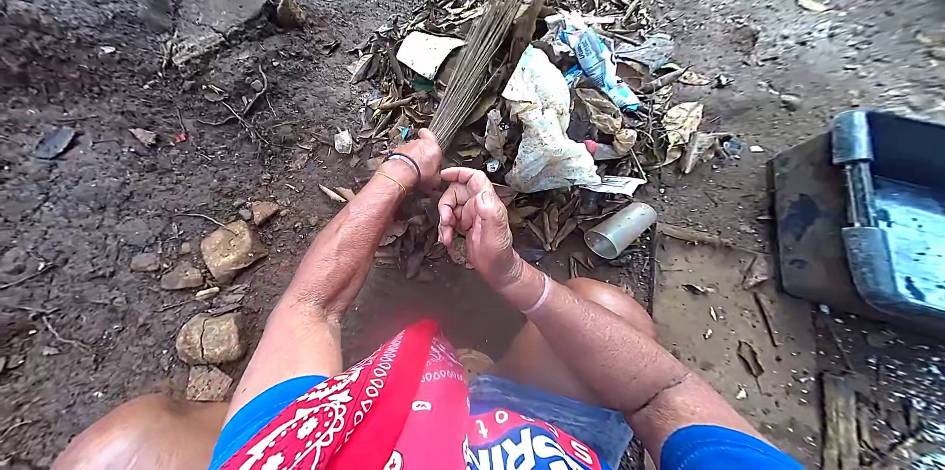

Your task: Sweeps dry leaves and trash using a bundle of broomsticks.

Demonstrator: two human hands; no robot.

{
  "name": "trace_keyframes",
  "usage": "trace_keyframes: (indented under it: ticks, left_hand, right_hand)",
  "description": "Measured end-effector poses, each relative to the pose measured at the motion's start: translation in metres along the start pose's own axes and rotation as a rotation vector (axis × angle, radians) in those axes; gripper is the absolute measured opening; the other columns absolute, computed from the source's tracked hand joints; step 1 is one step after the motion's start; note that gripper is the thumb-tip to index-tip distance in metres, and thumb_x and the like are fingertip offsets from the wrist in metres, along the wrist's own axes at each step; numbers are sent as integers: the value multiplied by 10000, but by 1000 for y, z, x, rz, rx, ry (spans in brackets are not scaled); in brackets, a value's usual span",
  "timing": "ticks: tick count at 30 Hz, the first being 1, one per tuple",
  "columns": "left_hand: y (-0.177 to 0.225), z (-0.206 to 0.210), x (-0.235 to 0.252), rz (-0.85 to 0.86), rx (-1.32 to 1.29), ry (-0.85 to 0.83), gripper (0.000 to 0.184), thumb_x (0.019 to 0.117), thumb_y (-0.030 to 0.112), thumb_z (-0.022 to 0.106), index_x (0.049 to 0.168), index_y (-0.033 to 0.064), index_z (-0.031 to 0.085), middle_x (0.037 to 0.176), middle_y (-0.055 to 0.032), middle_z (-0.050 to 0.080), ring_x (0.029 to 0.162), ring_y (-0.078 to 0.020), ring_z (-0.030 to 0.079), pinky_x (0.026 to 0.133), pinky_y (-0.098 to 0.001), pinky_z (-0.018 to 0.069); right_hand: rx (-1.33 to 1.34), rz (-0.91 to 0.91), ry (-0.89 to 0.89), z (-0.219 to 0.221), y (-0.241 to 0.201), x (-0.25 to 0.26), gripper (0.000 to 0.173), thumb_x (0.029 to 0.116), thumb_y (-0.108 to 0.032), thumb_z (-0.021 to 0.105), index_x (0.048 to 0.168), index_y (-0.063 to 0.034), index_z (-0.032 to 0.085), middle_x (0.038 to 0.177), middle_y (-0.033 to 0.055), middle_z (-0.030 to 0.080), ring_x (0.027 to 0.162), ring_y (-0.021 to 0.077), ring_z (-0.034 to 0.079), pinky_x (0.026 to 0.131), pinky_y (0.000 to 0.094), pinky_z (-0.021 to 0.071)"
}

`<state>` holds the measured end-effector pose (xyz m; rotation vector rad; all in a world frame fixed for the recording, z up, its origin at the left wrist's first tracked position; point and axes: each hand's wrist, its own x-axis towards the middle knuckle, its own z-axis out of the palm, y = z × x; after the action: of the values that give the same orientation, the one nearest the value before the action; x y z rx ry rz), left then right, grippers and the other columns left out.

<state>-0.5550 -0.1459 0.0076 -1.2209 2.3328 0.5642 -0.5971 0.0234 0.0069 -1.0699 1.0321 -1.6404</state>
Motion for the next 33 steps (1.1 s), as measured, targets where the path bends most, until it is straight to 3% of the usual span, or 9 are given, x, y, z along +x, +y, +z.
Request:
trace_keyframes:
  ticks: [4, 7, 9, 18, 23, 26, 28, 31, 33]
  left_hand:
    - [-35, -1, 7, -66, -236, 47, 678, 862, 221, 756, 1371, -71, 417, 1160, -302, 646, 1078, -453, 667, 900, -639, 527]
    - [-61, 8, 11, -99, -452, 90, 503, 840, 178, 777, 1206, -86, 556, 1086, -291, 661, 1022, -433, 668, 878, -643, 523]
    - [-76, 13, 5, -141, -494, 96, 459, 850, 166, 767, 1179, -85, 570, 1046, -285, 669, 980, -422, 677, 859, -633, 528]
    - [-157, 51, -58, -508, -411, 129, 507, 872, 198, 775, 1203, -110, 544, 1090, -331, 647, 1048, -485, 653, 895, -678, 504]
    - [-139, 79, -60, -626, -374, 8, 715, 865, 223, 782, 1374, -104, 401, 1161, -336, 642, 1094, -468, 668, 925, -645, 527]
    - [-95, 99, -51, -565, -368, -85, 777, 817, 259, 806, 1373, -86, 386, 1128, -280, 662, 1041, -398, 695, 888, -578, 560]
    - [-67, 106, -49, -488, -359, -158, 797, 848, 285, 773, 1417, -100, 368, 1216, -280, 637, 1106, -388, 672, 950, -562, 537]
    - [-54, 115, -38, -278, -370, -104, 602, 854, 303, 737, 1259, -102, 552, 1156, -282, 659, 1047, -401, 683, 911, -586, 542]
    - [-53, 116, -34, -172, -443, -87, 585, 841, 320, 758, 1235, -81, 595, 1157, -266, 669, 1068, -381, 681, 943, -570, 534]
  right_hand:
    - [-5, 10, 15, -3, -1, 0, 755, 1015, -677, 307, 1336, -5, 433, 752, -72, 570, 549, 36, 541, 526, 217, 519]
    - [15, 13, 28, -5, -1, 2, 747, 1019, -667, 310, 1325, 2, 438, 741, -82, 573, 547, 33, 542, 531, 219, 521]
    - [25, 16, 34, -6, -1, 3, 756, 1014, -677, 313, 1320, 4, 435, 735, -83, 570, 540, 32, 538, 526, 217, 518]
    - [114, 50, 17, -11, 0, 3, 753, 1008, -677, 330, 1335, -5, 425, 736, -81, 569, 537, 30, 533, 525, 211, 516]
    - [133, 53, 0, -9, -1, 3, 775, 1001, -688, 335, 1343, 1, 426, 727, -85, 568, 538, 30, 536, 534, 209, 517]
    - [127, 66, -3, -7, 1, 2, 782, 1001, -688, 322, 1338, 10, 430, 719, -78, 571, 538, 32, 541, 541, 212, 521]
    - [126, 70, -5, -5, 1, 1, 795, 1013, -673, 312, 1332, 46, 428, 731, -71, 575, 549, 31, 534, 557, 217, 517]
    - [87, 51, 6, -4, -2, 7, 871, 1008, -685, 303, 1319, 118, 430, 749, -66, 576, 549, 25, 525, 537, 220, 505]
    - [80, 46, 11, -3, -1, 10, 896, 996, -708, 304, 1313, 119, 440, 741, -74, 552, 547, 14, 504, 534, 206, 486]
